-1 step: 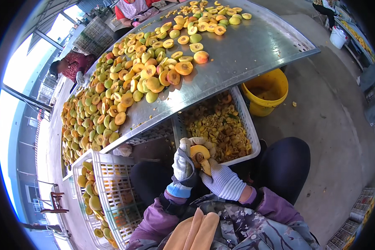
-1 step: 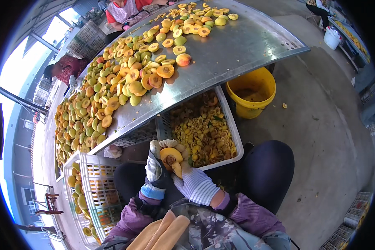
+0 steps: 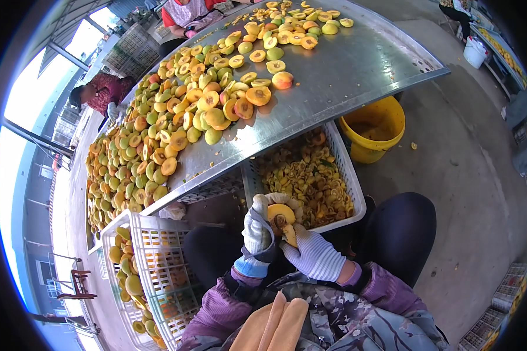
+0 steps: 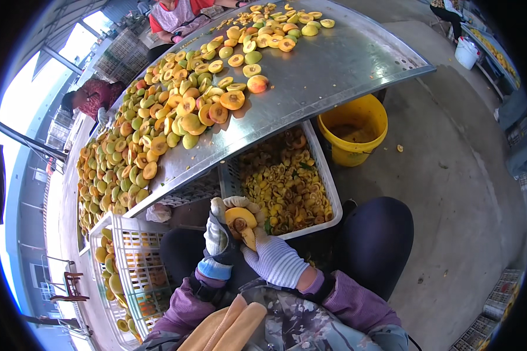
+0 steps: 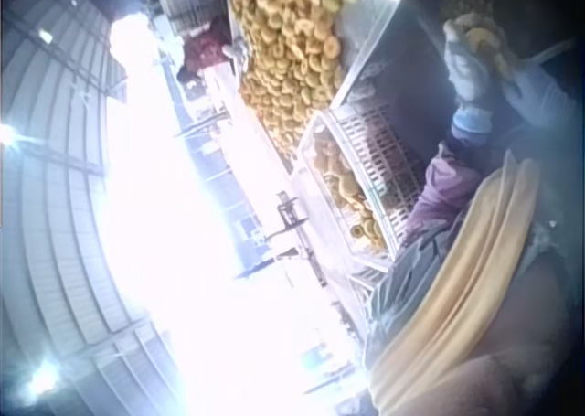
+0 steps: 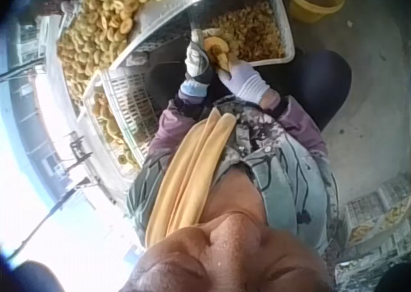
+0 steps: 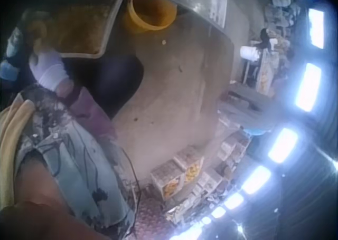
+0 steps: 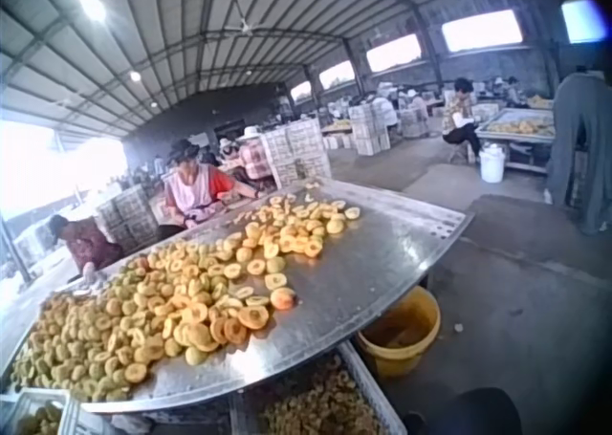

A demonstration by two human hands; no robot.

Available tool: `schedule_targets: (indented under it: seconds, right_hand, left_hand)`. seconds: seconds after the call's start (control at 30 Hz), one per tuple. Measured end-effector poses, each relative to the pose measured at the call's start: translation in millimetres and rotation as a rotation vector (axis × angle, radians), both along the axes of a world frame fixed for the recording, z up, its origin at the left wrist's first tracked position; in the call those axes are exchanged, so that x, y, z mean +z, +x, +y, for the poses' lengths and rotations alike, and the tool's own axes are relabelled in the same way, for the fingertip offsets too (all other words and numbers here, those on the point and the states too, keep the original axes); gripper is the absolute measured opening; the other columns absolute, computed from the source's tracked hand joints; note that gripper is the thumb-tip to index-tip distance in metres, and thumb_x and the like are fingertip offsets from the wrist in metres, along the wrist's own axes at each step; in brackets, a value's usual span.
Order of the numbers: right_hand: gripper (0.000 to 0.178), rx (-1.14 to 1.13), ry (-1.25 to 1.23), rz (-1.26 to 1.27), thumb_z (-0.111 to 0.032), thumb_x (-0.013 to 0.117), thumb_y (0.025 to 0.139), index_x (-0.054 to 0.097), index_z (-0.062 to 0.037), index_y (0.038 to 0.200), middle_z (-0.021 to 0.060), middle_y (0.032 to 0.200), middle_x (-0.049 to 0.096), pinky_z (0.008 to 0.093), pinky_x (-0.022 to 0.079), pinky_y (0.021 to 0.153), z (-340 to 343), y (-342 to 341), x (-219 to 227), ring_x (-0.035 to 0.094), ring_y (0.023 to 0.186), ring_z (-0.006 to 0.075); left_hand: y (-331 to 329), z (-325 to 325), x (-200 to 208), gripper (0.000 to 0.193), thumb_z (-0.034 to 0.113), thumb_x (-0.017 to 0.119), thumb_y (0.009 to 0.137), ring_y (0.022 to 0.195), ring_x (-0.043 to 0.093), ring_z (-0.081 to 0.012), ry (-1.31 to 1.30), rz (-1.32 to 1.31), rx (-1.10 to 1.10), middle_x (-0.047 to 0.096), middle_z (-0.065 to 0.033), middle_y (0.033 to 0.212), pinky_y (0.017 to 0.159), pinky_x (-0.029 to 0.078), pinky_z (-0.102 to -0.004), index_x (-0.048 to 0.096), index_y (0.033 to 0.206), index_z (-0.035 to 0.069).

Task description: The person picks up peaches from a pile on a metal table, cuts each peach in half with a knife, removes the pit by hand, and places the peach halves and pits into separate bins or crates.

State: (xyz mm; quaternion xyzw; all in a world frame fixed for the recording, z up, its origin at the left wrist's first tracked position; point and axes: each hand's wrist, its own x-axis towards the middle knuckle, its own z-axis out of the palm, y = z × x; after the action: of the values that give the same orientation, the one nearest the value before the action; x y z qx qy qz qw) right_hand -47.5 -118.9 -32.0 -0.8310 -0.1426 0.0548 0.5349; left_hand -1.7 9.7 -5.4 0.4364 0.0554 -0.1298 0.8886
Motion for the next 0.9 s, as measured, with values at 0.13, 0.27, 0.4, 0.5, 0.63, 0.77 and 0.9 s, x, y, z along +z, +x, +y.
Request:
schedule_targets:
  seconds: [0.13, 0.27, 0.4, 0.5, 0.63, 0.77, 0.9]
  right_hand:
    - [0.026, 0.226, 0.471, 0.373, -0.023, 0.056, 0.089, 0.052, 0.002, 0.094, 0.0201, 0.067, 0.058, 0.0427, 0.049, 0.058, -9, 7, 23, 0.059, 0.06, 0.0348]
    - [0.022, 0.32, 0.538, 0.637, -0.023, 0.055, 0.091, 0.054, -0.0015, 0.092, 0.0112, 0.063, 0.056, 0.0343, 0.045, 0.051, -19, 9, 35, 0.054, 0.051, 0.0229]
    - [0.024, 0.47, 0.746, 0.907, -0.028, 0.055, 0.093, 0.052, -0.0051, 0.087, 0.0032, 0.059, 0.053, 0.024, 0.037, 0.041, -24, 6, 26, 0.048, 0.044, 0.0108]
    - [0.023, 0.488, 0.963, 1.0, -0.028, 0.053, 0.094, 0.05, -0.0062, 0.088, 0.002, 0.056, 0.049, 0.0225, 0.035, 0.037, -27, 7, 32, 0.045, 0.04, 0.0088]
    - [0.022, 0.452, 1.203, 0.901, -0.029, 0.054, 0.093, 0.052, -0.0078, 0.088, 0.0014, 0.058, 0.05, 0.0232, 0.036, 0.038, -36, 9, 19, 0.044, 0.041, 0.0099]
    - [0.02, -0.539, 1.293, 1.23, -0.028, 0.052, 0.092, 0.046, -0.014, 0.078, -0.0005, 0.058, 0.045, 0.0282, 0.036, 0.04, -14, 24, -60, 0.043, 0.042, 0.0128]
    - [0.022, -0.405, 1.11, 1.255, -0.03, 0.053, 0.091, 0.045, -0.0154, 0.077, -0.0024, 0.056, 0.046, 0.0302, 0.034, 0.038, -14, 28, -45, 0.04, 0.039, 0.0121]
  left_hand:
    - [3, 6, 7, 0.06, 0.055, 0.054, 0.087, 0.076, 0.063, -0.0247, 0.186, -0.152, -0.086, 0.064, -0.017, 0.089, 0.069, 0.053, -0.035, 0.059, 0.1, -0.004]
    - [7, 8, 21, 0.059, 0.053, 0.058, 0.085, 0.076, 0.065, -0.0257, 0.413, -0.198, -0.229, 0.065, -0.0177, 0.085, 0.067, 0.054, -0.0356, 0.062, 0.094, -0.005]
    - [9, -1, 19, 0.056, 0.055, 0.055, 0.086, 0.075, 0.063, -0.0266, 0.153, -0.229, -0.325, 0.063, -0.0156, 0.084, 0.065, 0.053, -0.0359, 0.06, 0.092, -0.001]
    - [7, -19, 10, 0.057, 0.061, 0.052, 0.085, 0.079, 0.061, -0.0272, -0.301, -0.042, -0.186, 0.06, -0.0123, 0.088, 0.066, 0.052, -0.0377, 0.057, 0.096, 0.005]
    - [19, -4, 10, 0.06, 0.065, 0.049, 0.084, 0.088, 0.059, -0.0301, -0.435, 0.208, 0.096, 0.06, -0.0121, 0.094, 0.076, 0.052, -0.0442, 0.058, 0.099, 0.008]
    - [16, 45, 35, 0.051, 0.059, 0.051, 0.086, 0.093, 0.058, -0.0296, -0.177, 0.102, 0.303, 0.061, -0.01, 0.095, 0.078, 0.052, -0.0422, 0.06, 0.098, 0.009]
    - [-34, 161, 84, 0.048, 0.048, 0.048, 0.093, 0.092, 0.059, -0.0247, 0.441, -0.359, 0.584, 0.062, -0.0133, 0.1, 0.081, 0.05, -0.0374, 0.058, 0.103, 0.002]
